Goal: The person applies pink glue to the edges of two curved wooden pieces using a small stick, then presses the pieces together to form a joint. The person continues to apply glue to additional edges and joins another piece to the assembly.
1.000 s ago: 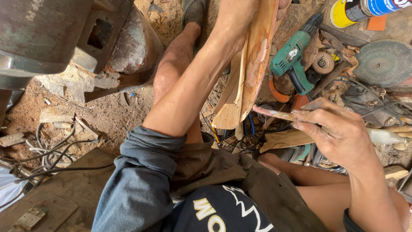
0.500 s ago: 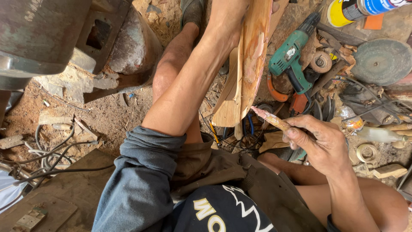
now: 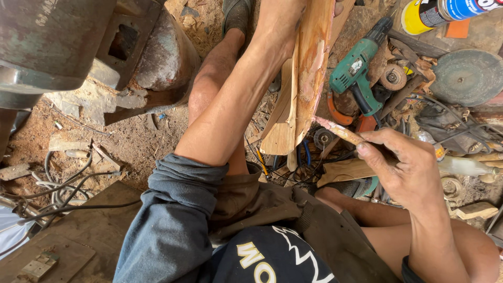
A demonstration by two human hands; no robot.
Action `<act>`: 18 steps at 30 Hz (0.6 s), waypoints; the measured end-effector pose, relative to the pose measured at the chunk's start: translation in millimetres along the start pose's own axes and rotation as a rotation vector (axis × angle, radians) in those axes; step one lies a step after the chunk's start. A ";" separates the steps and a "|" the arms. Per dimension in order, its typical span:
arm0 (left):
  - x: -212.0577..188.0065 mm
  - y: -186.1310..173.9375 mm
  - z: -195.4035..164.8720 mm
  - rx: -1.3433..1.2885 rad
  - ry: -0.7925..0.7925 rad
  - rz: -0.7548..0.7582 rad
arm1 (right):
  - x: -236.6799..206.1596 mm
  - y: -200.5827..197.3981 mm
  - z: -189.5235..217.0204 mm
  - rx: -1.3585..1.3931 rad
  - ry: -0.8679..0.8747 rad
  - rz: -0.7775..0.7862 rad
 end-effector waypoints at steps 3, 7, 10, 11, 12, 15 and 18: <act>0.1 -0.4 1.1 0.004 -0.001 0.012 | 0.1 -1.6 7.2 -0.115 -0.072 -0.052; 0.8 -3.7 4.0 0.018 -0.028 0.005 | -3.8 2.6 16.9 -0.309 -0.197 -0.121; 3.4 -5.0 5.0 -0.008 -0.033 0.003 | -9.6 5.4 25.1 -0.448 -0.255 -0.169; 4.0 -5.3 5.0 -0.019 -0.029 0.011 | -10.8 5.8 27.8 -0.486 -0.272 -0.183; 4.7 -5.2 5.3 -0.017 -0.019 0.010 | -11.5 5.1 30.0 -0.511 -0.288 -0.200; 2.6 -7.6 7.3 -0.022 -0.002 -0.007 | -13.3 3.7 36.6 -0.572 -0.331 -0.220; 0.7 -8.6 9.2 -0.033 -0.001 0.019 | -13.9 2.6 40.4 -0.589 -0.344 -0.216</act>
Point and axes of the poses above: each hand's wrist, its own x-axis towards the middle knuckle, its own y-axis out of the palm, z = x × y, the point moved 4 cm from there along x, towards the middle knuckle, and after that the axes turned 11 degrees about z, right-handed, at the moved point
